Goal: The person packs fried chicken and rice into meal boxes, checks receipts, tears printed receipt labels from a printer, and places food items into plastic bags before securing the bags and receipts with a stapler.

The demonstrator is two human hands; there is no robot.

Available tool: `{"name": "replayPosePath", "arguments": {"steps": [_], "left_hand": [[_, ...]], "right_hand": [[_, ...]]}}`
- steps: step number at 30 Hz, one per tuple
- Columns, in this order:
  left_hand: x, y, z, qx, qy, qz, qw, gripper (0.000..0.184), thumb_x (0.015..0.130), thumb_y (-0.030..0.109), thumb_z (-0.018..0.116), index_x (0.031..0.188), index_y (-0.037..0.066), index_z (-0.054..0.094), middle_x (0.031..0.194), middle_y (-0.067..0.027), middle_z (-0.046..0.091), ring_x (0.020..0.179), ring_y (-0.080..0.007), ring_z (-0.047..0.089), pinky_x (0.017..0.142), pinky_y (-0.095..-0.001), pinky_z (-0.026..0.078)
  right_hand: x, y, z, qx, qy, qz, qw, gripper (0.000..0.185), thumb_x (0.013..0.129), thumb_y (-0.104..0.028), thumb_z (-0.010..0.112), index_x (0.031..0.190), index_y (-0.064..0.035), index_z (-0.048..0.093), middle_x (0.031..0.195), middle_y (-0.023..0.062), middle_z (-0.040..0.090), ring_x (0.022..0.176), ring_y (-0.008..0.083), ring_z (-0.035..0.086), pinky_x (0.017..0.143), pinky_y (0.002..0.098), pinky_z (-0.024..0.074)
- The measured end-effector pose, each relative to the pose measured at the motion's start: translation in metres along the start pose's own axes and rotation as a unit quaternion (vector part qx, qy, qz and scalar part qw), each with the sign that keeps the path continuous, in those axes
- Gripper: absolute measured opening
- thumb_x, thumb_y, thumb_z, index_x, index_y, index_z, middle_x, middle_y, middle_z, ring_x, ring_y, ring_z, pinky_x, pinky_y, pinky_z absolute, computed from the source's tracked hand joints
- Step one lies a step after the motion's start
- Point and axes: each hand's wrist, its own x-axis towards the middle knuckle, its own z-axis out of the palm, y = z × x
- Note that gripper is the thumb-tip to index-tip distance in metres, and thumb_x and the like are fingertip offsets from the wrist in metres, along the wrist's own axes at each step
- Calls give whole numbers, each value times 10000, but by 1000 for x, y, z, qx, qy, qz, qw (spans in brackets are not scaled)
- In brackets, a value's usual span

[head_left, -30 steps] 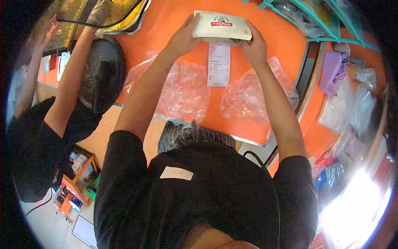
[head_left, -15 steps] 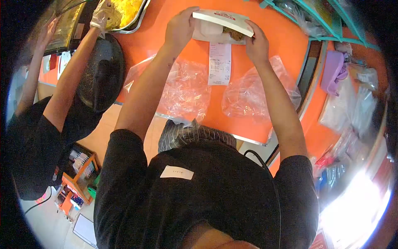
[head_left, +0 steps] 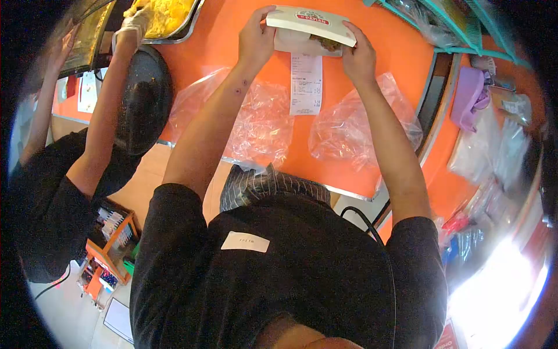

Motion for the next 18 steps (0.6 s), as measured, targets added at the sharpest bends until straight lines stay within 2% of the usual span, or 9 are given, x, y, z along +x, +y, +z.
{"name": "replayPosePath", "arguments": {"steps": [4, 7, 10, 13, 16, 18], "left_hand": [[2, 0, -2, 0, 0, 4, 1000, 366, 967, 17, 529, 1332, 50, 536, 1107, -107, 666, 882, -147, 646, 714, -280, 537], [2, -17, -3, 45, -54, -23, 997, 407, 957, 6, 527, 1360, 60, 523, 1121, -106, 670, 894, -154, 654, 732, -294, 549], [1, -3, -8, 45, -81, -31, 995, 474, 933, -5, 545, 1399, 69, 501, 1167, -125, 677, 964, -185, 674, 783, -313, 561], [-2, -16, -12, 185, -47, 90, 978, 527, 910, -12, 567, 1424, 70, 483, 1230, -154, 665, 1030, -202, 675, 829, -328, 565], [2, -6, -19, 110, -101, -4, 989, 527, 897, -2, 580, 1413, 63, 495, 1265, -187, 645, 1085, -241, 667, 882, -356, 555], [4, 1, -21, 106, -112, -30, 988, 539, 862, 0, 615, 1389, 63, 524, 1259, -183, 645, 1104, -268, 656, 933, -376, 532]], "right_hand": [[2, 9, 8, 17, 10, -21, 1000, 459, 912, 0, 606, 1342, -156, 572, 1181, 165, 669, 1053, 261, 679, 866, 337, 556], [0, 1, 4, 11, -7, 9, 1000, 433, 929, -21, 602, 1342, -147, 571, 1217, 167, 653, 1051, 251, 677, 858, 334, 558], [-2, 7, 7, 39, 4, -22, 999, 429, 930, -24, 603, 1343, -136, 571, 1255, 161, 632, 1060, 252, 669, 859, 332, 562], [-4, -2, -1, 53, -16, -13, 998, 541, 830, 1, 656, 1346, -115, 549, 1283, 180, 603, 1146, 330, 618, 929, 392, 540], [-3, 2, -1, 23, -12, -30, 999, 491, 892, 8, 616, 1359, -130, 560, 1256, 145, 627, 1120, 260, 641, 892, 336, 560], [-2, 2, -2, 40, -21, -20, 999, 518, 842, 25, 629, 1339, -104, 563, 1278, 159, 610, 1135, 298, 628, 911, 365, 548]]}}
